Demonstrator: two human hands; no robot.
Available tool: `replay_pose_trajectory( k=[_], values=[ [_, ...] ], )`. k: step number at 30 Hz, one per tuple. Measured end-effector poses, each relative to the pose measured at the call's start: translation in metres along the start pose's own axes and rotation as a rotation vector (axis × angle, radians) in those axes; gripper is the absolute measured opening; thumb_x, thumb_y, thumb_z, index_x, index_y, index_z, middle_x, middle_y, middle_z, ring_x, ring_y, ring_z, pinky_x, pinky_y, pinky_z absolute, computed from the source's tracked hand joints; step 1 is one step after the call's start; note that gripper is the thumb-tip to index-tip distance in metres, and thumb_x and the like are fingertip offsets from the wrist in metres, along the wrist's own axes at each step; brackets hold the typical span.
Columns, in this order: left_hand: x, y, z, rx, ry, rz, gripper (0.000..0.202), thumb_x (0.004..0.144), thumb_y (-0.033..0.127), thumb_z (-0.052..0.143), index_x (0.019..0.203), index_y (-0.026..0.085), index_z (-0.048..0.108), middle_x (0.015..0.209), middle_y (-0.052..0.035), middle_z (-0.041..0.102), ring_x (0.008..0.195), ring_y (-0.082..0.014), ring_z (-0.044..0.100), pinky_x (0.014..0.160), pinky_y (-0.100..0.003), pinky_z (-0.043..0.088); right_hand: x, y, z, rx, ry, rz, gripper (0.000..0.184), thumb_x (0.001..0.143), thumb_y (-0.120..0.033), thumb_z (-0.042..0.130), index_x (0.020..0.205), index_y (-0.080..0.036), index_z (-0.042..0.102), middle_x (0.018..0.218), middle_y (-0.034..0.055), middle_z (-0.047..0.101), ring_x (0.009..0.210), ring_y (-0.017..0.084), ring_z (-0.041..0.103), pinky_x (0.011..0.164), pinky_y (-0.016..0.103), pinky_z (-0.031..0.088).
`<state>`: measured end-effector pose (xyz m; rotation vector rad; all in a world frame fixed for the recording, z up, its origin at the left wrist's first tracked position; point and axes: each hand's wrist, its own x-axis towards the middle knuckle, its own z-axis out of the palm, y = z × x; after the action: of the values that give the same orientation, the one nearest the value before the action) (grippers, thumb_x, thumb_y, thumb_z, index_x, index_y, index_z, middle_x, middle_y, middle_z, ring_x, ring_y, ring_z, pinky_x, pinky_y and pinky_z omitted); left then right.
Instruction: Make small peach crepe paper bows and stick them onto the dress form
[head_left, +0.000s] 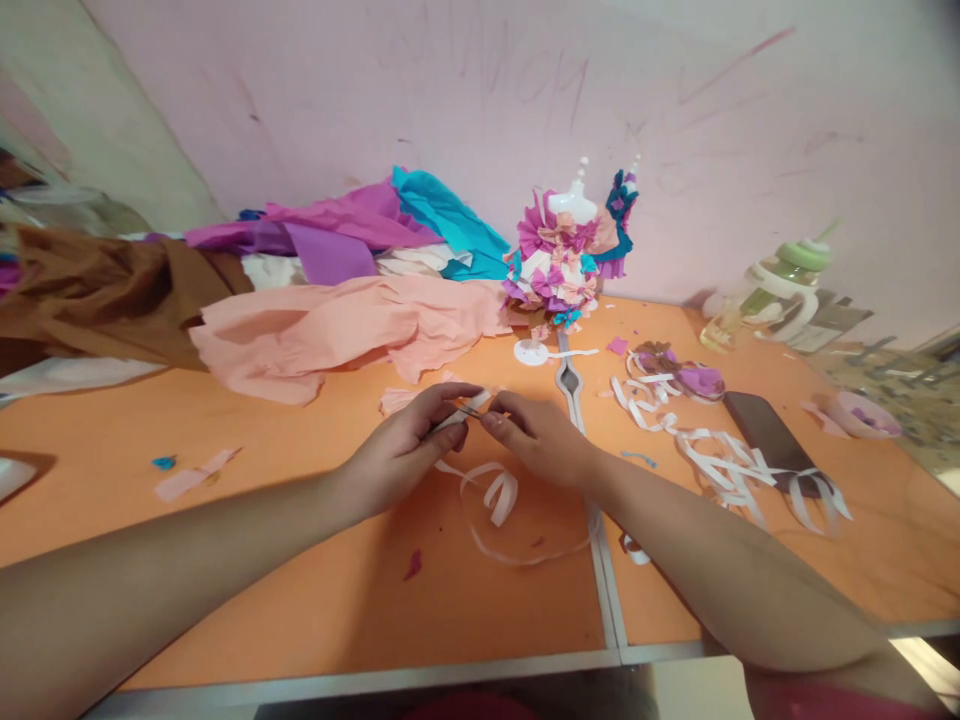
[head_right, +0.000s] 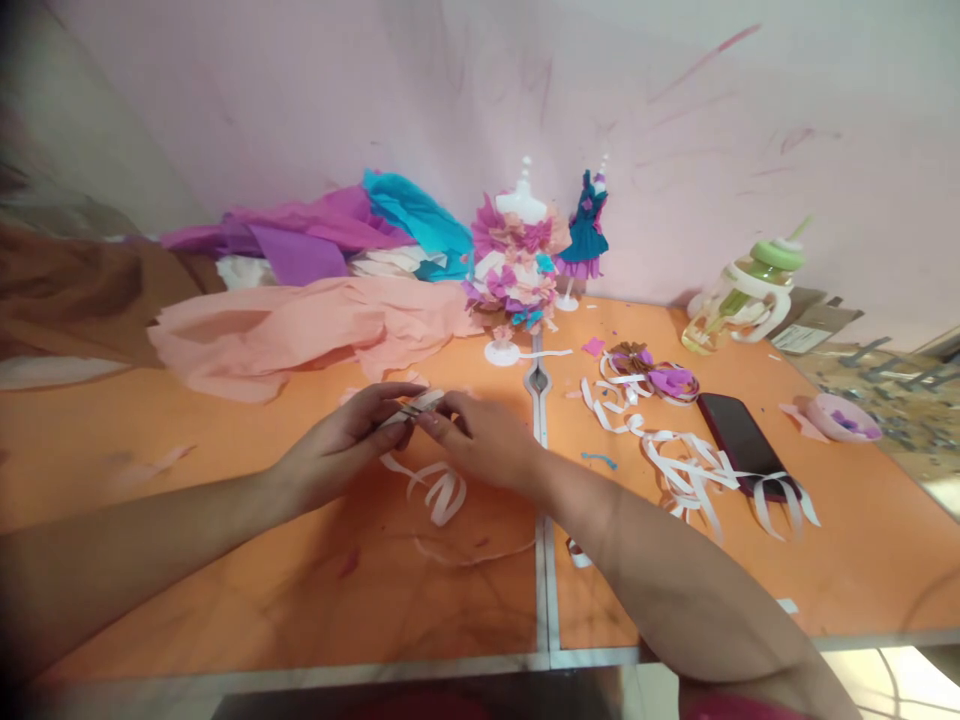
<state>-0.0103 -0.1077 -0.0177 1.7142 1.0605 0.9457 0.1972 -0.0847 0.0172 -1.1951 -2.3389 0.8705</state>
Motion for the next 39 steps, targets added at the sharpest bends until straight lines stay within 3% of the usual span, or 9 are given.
replay_pose_trajectory(
  k=[7, 15, 19, 23, 26, 29, 32, 36, 39],
  values=[
    [-0.002, 0.002, 0.0, -0.034, -0.021, 0.007, 0.039, 0.095, 0.035, 0.048, 0.132, 0.025, 0.04, 0.082, 0.0007, 0.054, 0.076, -0.0132, 0.052, 0.072, -0.026, 0.043, 0.004, 0.004, 0.001, 0.017, 0.008, 0.015, 0.036, 0.094, -0.053, 0.041, 0.094, -0.02, 0.058, 0.075, -0.0025, 0.058, 0.066, 0.01, 0.049, 0.061, 0.024, 0.03],
    [-0.002, 0.002, 0.001, -0.066, -0.04, 0.002, 0.042, 0.095, 0.035, 0.048, 0.134, 0.026, 0.036, 0.085, 0.0, 0.056, 0.078, -0.0136, 0.053, 0.07, -0.025, 0.042, 0.003, 0.008, 0.001, -0.14, 0.039, -0.031, 0.036, 0.093, -0.055, 0.042, 0.097, -0.022, 0.055, 0.071, -0.0026, 0.057, 0.061, 0.011, 0.049, 0.058, 0.023, 0.026],
    [-0.002, 0.001, 0.0, -0.14, -0.043, -0.003, 0.051, 0.095, 0.036, 0.049, 0.14, 0.03, 0.027, 0.085, -0.0001, 0.059, 0.072, -0.0127, 0.052, 0.063, -0.023, 0.04, -0.001, 0.019, 0.0, -0.268, 0.105, -0.148, 0.052, 0.077, -0.064, 0.06, 0.106, -0.022, 0.051, 0.067, -0.0033, 0.057, 0.057, 0.012, 0.049, 0.057, 0.023, 0.025],
    [-0.004, -0.001, -0.001, -0.249, -0.099, 0.042, 0.055, 0.094, 0.034, 0.052, 0.142, 0.031, 0.025, 0.077, 0.0019, 0.058, 0.065, -0.0111, 0.05, 0.059, -0.021, 0.038, -0.003, 0.025, 0.001, -0.227, 0.269, -0.266, 0.057, 0.08, -0.061, 0.057, 0.118, -0.019, 0.048, 0.065, -0.0039, 0.057, 0.057, 0.011, 0.049, 0.058, 0.022, 0.028],
    [-0.005, -0.002, 0.0, -0.308, -0.146, 0.058, 0.056, 0.094, 0.033, 0.052, 0.142, 0.033, 0.024, 0.078, 0.0015, 0.059, 0.066, -0.0114, 0.053, 0.06, -0.021, 0.04, -0.001, 0.025, 0.001, -0.198, 0.18, -0.285, 0.048, 0.084, -0.056, 0.055, 0.116, -0.02, 0.053, 0.069, -0.0032, 0.06, 0.057, 0.01, 0.049, 0.058, 0.022, 0.029],
    [-0.004, -0.002, -0.001, -0.244, -0.085, 0.116, 0.059, 0.09, 0.032, 0.058, 0.141, 0.033, 0.029, 0.1, -0.0047, 0.061, 0.09, -0.0179, 0.059, 0.078, -0.031, 0.046, 0.002, 0.028, -0.003, -0.268, 0.13, -0.326, 0.038, 0.085, -0.055, 0.053, 0.093, -0.019, 0.061, 0.071, -0.0004, 0.062, 0.06, 0.011, 0.051, 0.058, 0.023, 0.029],
    [-0.002, -0.004, -0.005, -0.158, 0.059, 0.255, 0.066, 0.084, 0.033, 0.065, 0.141, 0.032, 0.033, 0.13, -0.0094, 0.049, 0.121, -0.027, 0.048, 0.098, -0.042, 0.039, 0.003, 0.041, -0.017, -0.421, 0.194, -0.329, 0.037, 0.086, -0.053, 0.049, 0.09, -0.018, 0.061, 0.072, 0.0022, 0.063, 0.064, 0.013, 0.054, 0.061, 0.025, 0.03],
    [0.002, -0.006, -0.008, -0.147, 0.217, 0.252, 0.059, 0.084, 0.037, 0.062, 0.138, 0.029, 0.039, 0.133, -0.0101, 0.046, 0.122, -0.029, 0.046, 0.1, -0.047, 0.039, 0.006, 0.06, -0.043, -0.806, 0.122, -0.242, 0.022, 0.08, -0.037, 0.052, 0.084, -0.019, 0.063, 0.081, 0.0068, 0.068, 0.08, 0.02, 0.058, 0.067, 0.028, 0.031],
    [0.003, -0.005, -0.007, -0.149, 0.26, 0.227, 0.056, 0.085, 0.039, 0.061, 0.135, 0.026, 0.041, 0.126, -0.0105, 0.051, 0.118, -0.0285, 0.049, 0.097, -0.045, 0.042, 0.01, 0.067, -0.052, -0.992, 0.02, -0.085, 0.024, 0.074, -0.035, 0.056, 0.09, -0.02, 0.065, 0.082, 0.0093, 0.069, 0.084, 0.025, 0.059, 0.067, 0.03, 0.033]
  ],
)
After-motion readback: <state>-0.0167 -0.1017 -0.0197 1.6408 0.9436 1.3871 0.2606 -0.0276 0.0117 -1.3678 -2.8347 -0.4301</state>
